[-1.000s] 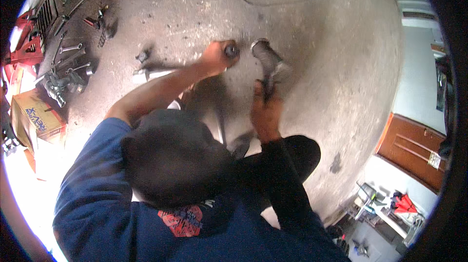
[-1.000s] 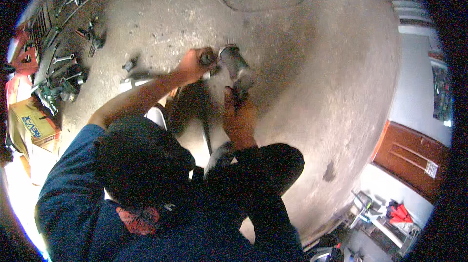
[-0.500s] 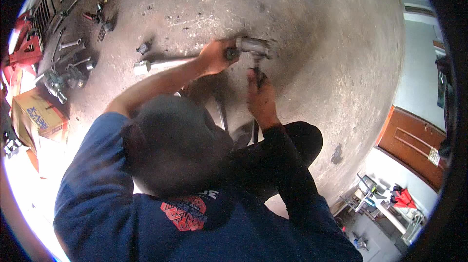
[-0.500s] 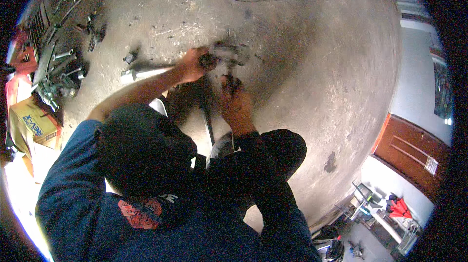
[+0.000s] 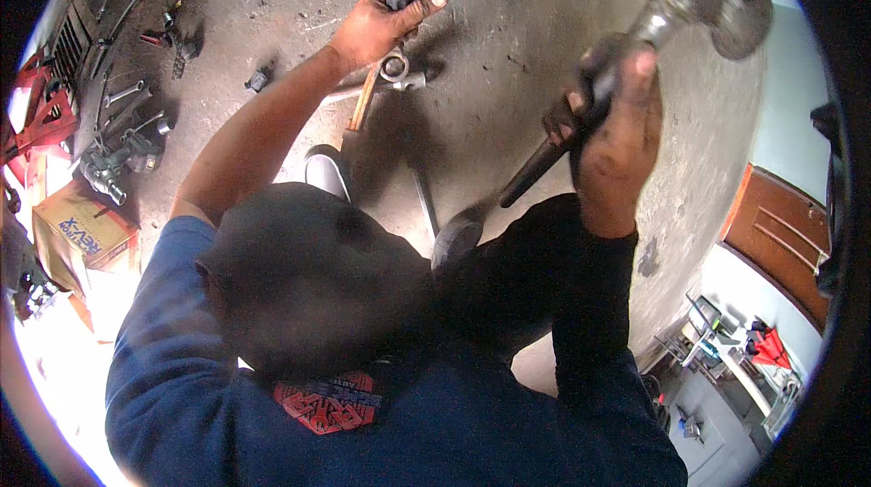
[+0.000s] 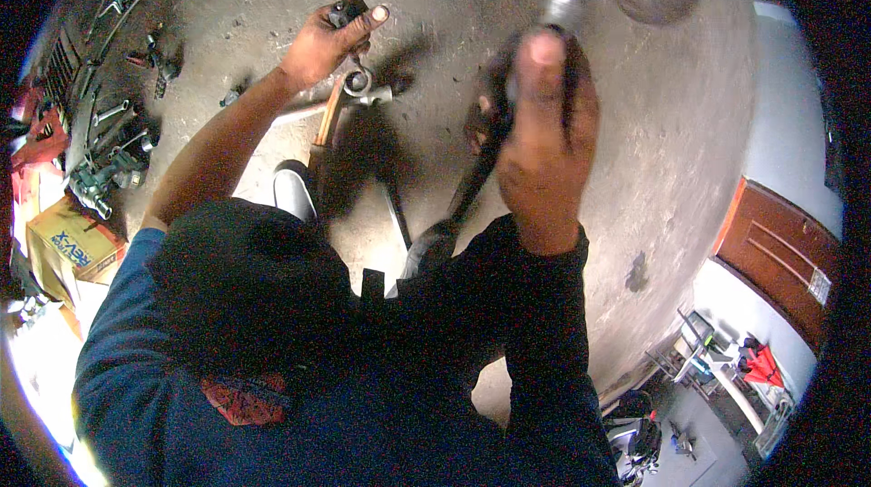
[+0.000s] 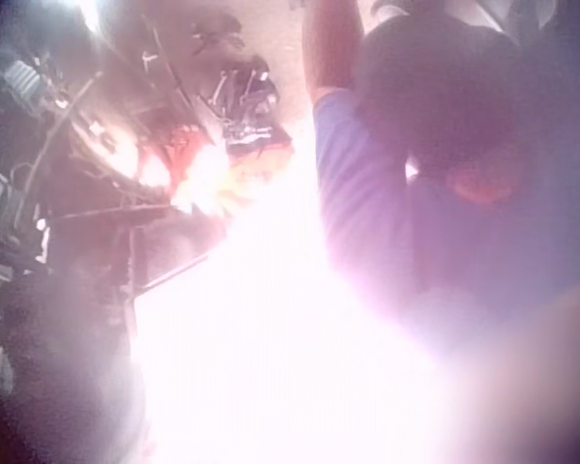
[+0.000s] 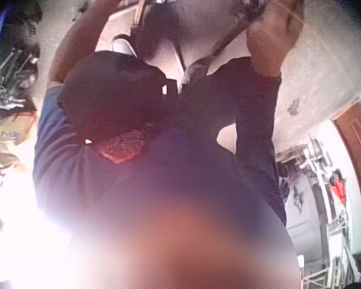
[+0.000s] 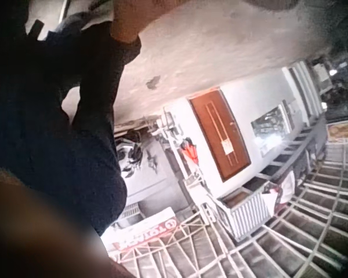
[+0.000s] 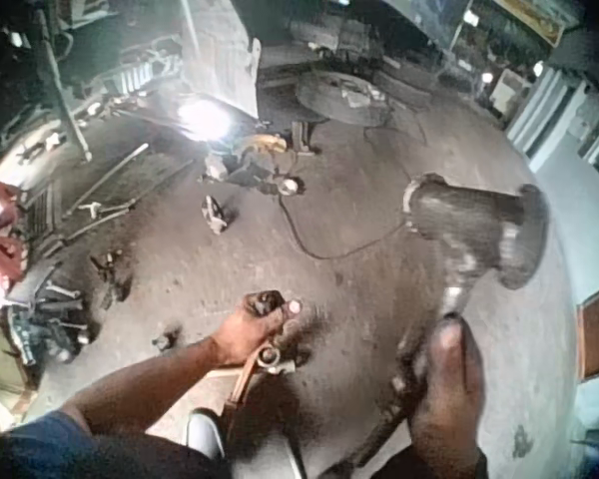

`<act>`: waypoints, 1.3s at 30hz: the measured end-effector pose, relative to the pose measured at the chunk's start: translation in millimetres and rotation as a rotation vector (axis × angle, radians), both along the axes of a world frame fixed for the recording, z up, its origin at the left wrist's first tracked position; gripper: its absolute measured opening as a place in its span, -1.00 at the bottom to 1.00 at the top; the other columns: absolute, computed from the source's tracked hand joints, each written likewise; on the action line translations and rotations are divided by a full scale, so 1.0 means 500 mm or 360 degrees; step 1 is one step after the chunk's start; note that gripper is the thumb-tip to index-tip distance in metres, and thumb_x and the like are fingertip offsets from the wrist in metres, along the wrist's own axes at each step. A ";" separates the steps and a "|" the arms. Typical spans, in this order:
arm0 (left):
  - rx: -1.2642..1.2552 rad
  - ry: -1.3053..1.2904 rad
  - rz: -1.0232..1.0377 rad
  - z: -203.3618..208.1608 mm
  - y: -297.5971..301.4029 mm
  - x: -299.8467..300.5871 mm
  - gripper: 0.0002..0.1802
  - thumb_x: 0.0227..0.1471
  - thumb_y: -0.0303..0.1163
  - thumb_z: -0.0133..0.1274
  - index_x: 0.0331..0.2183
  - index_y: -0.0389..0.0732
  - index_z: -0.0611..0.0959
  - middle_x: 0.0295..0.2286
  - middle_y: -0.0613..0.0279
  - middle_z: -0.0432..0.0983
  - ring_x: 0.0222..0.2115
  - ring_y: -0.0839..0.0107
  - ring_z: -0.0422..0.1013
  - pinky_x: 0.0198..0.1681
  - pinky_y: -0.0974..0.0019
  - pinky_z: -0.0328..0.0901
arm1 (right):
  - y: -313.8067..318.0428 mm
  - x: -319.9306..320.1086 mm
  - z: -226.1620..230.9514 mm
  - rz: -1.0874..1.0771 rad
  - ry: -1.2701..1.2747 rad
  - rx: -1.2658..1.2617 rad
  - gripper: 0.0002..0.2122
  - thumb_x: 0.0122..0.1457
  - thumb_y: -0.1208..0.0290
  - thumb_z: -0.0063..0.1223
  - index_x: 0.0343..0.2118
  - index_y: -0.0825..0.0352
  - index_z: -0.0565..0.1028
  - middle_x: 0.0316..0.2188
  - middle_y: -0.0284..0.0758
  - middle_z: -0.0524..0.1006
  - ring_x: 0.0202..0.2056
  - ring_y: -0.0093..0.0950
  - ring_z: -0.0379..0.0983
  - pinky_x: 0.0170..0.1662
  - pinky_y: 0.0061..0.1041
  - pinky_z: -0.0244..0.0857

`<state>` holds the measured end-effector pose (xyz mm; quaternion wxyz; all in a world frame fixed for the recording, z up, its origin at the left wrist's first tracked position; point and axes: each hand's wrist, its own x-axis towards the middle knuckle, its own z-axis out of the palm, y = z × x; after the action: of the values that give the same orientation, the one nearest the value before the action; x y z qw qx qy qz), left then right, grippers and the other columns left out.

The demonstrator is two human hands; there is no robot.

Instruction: The person uses a hammer to repeatedly strike a metal leaf spring component on the garage floor, attempting to separate or adjust its parts. The person kneels while working and handles the spring and hammer throughout the clip.

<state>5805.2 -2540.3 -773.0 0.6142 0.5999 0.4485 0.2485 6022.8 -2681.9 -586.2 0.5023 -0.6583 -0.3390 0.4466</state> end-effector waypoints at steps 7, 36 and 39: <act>0.0070 0.0138 -0.0214 -0.063 -0.022 0.016 -0.46 0.19 0.11 0.20 -0.50 -0.16 0.52 -0.61 0.43 0.29 -0.51 0.57 0.19 -0.41 0.32 0.21 | -0.016 -0.049 -0.066 0.0040 -0.0802 0.0322 -0.66 0.42 0.07 -0.05 -0.07 0.31 0.49 -0.37 -0.37 0.44 -0.41 -0.56 0.35 -0.38 -0.55 0.27; 0.0464 0.0201 -0.0299 -0.136 -0.078 0.048 -0.71 0.08 -0.24 0.27 -0.25 -0.26 0.69 -0.42 0.07 0.67 -0.43 0.31 0.55 -0.23 0.18 0.45 | -0.005 -0.014 0.034 0.0090 -0.0289 0.0444 -0.36 0.35 -0.37 -0.38 -0.24 0.24 0.40 -0.54 -0.41 0.40 -0.62 -0.56 0.25 -0.56 -0.56 0.12; 0.0404 0.0211 -0.0240 -0.147 -0.086 0.045 -0.66 0.05 -0.19 0.29 -0.26 -0.27 0.68 -0.42 0.01 0.66 -0.44 0.22 0.54 -0.24 0.15 0.44 | 0.000 -0.030 0.056 0.0223 0.0703 0.0917 -0.31 0.21 -0.51 -0.33 -0.33 0.19 0.35 -0.63 -0.43 0.32 -0.66 -0.53 0.19 -0.60 -0.53 0.08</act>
<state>5827.6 -2583.4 -846.5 0.5195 0.7197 0.4067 0.2162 6007.9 -2681.7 -558.1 0.6962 -0.3528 -0.3785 0.4975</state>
